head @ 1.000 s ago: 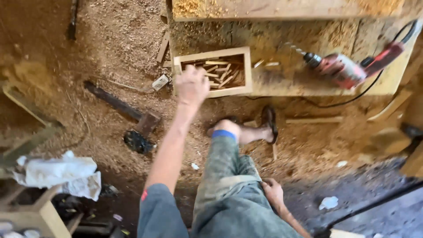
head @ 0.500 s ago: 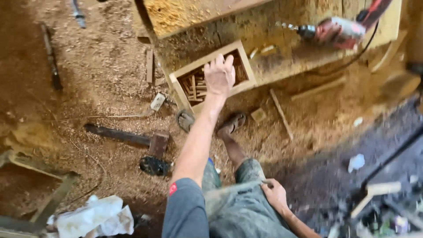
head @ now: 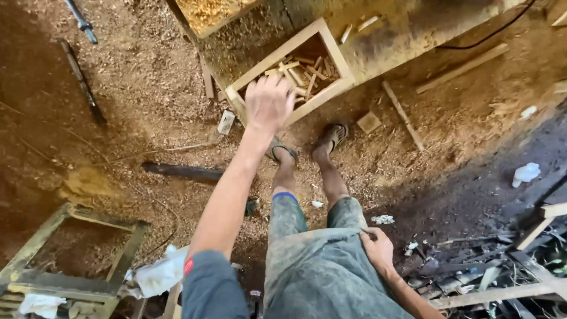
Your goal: The person uses a hammer to tap wooden dowels into pre-drilled holes on a large wooden door panel. They then use a power drill to drive screws into the frame. The person repeatedly selects dowels from a small wooden box and hammers them into place along the door's edge.
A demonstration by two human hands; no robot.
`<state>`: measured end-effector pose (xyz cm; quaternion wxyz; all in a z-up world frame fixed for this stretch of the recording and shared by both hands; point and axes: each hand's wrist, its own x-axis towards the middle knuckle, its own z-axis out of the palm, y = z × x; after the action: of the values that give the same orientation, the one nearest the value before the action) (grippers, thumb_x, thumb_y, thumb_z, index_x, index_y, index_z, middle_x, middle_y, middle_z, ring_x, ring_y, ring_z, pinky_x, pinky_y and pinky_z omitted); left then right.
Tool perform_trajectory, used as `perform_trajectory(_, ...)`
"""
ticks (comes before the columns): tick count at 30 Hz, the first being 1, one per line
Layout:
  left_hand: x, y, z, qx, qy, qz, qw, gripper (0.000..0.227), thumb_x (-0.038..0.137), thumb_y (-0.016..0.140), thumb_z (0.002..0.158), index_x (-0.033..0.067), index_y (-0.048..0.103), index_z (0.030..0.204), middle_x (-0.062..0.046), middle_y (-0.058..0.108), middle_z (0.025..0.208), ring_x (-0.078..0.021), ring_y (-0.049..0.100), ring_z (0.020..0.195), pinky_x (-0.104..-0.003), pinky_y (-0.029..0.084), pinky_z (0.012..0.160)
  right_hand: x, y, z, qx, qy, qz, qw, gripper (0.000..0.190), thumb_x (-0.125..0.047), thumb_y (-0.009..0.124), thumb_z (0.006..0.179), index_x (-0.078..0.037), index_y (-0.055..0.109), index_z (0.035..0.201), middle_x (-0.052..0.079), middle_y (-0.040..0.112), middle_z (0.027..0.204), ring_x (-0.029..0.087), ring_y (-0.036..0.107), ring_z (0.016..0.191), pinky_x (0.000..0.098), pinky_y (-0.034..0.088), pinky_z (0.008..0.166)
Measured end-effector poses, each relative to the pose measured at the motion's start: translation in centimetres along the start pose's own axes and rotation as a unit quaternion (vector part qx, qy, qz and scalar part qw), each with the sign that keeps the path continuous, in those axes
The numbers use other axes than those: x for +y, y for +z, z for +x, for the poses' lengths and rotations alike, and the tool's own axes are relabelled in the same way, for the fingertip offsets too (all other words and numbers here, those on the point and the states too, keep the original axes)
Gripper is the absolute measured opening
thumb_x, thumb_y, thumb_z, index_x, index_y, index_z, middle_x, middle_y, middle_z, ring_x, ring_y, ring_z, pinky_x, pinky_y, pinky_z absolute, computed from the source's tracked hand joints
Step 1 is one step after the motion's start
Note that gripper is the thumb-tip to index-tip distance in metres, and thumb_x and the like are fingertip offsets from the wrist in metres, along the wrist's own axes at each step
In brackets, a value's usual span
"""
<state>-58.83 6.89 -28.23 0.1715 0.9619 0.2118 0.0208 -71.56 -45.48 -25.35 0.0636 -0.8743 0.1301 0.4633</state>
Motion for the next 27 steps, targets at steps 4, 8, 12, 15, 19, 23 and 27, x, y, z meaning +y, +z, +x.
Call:
perform_trajectory(4, -0.8, -0.3, 4.2, 0.097, 0.074, -0.08, 0.989, 0.013, 0.023, 0.078, 0.089, 0.0121, 0.073, 0.093, -0.003, 0.071, 0.074, -0.0088, 0.056, 0.054, -0.022, 0.038, 0.045, 1.2, -0.3, 1.5, -0.003, -0.014, -0.02, 1.0, 0.032, -0.039, 0.068, 0.085, -0.018, 0.079, 0.108, 0.006, 0.08, 0.107, 0.025, 0.073, 0.101, 0.0359, 0.051, 0.096)
perform_trajectory(8, -3.1, -4.3, 4.4, 0.117, 0.052, -0.085, 0.988, 0.013, 0.022, 0.083, 0.087, 0.0178, 0.071, 0.089, 0.002, 0.071, 0.079, -0.0038, 0.057, 0.057, -0.013, 0.044, 0.046, 2.0, -1.7, 2.5, 0.012, -0.04, -0.005, 0.999, 0.032, -0.04, 0.068, 0.087, -0.015, 0.079, 0.104, 0.006, 0.08, 0.104, 0.027, 0.071, 0.101, 0.0377, 0.049, 0.096)
perform_trajectory(12, -1.2, -5.8, 0.4, -0.116, 0.039, 0.073, 0.99, 0.028, 0.027, 0.068, 0.102, 0.0156, 0.072, 0.077, -0.003, 0.07, 0.075, -0.0104, 0.061, 0.055, -0.019, 0.055, 0.045, 2.4, -2.7, 3.6, 0.002, -0.035, -0.011, 0.999, 0.035, -0.041, 0.067, 0.088, -0.013, 0.078, 0.105, 0.009, 0.08, 0.104, 0.03, 0.072, 0.101, 0.0397, 0.049, 0.096)
perform_trajectory(15, -0.3, -2.0, -0.9, -0.154, 0.022, 0.06, 0.986, 0.041, 0.061, 0.073, 0.092, 0.0206, 0.076, 0.088, 0.001, 0.069, 0.076, -0.0062, 0.056, 0.058, -0.019, 0.045, 0.052, 1.6, -3.5, 3.7, -0.006, -0.039, -0.001, 0.999, 0.032, -0.038, 0.067, 0.087, -0.015, 0.079, 0.106, 0.006, 0.08, 0.103, 0.027, 0.072, 0.099, 0.0378, 0.05, 0.096)
perform_trajectory(19, -0.9, -1.1, 0.9, 0.106, 0.022, -0.028, 0.994, 0.008, 0.016, 0.074, 0.089, 0.0144, 0.069, 0.083, 0.0, 0.065, 0.068, -0.0067, 0.048, 0.049, -0.022, 0.033, 0.043, 2.4, -4.0, 4.2, -0.019, -0.026, -0.01, 0.999, 0.033, -0.037, 0.067, 0.087, -0.015, 0.08, 0.108, 0.006, 0.081, 0.107, 0.025, 0.073, 0.101, 0.0372, 0.05, 0.097)
perform_trajectory(23, -1.3, -1.8, 1.6, 0.186, 0.081, -0.162, 0.966, 0.034, -0.008, 0.06, 0.085, 0.0082, 0.047, 0.058, -0.004, 0.056, 0.065, -0.0097, 0.048, 0.046, -0.017, 0.036, 0.03, 1.4, -4.7, 3.6, -0.044, -0.004, -0.023, 0.999, 0.036, -0.039, 0.065, 0.087, -0.013, 0.079, 0.108, 0.01, 0.08, 0.109, 0.03, 0.071, 0.105, 0.0401, 0.048, 0.099)
perform_trajectory(27, 0.3, 0.8, -0.2, -0.065, 0.101, 0.023, 0.992, 0.015, 0.017, 0.073, 0.094, 0.0188, 0.067, 0.08, 0.001, 0.051, 0.07, -0.0098, 0.042, 0.054, -0.021, 0.043, 0.044, 1.9, -4.5, 4.1, -0.05, -0.005, -0.021, 0.999, 0.034, -0.037, 0.065, 0.086, -0.014, 0.08, 0.106, 0.007, 0.081, 0.109, 0.025, 0.073, 0.104, 0.037, 0.05, 0.099)
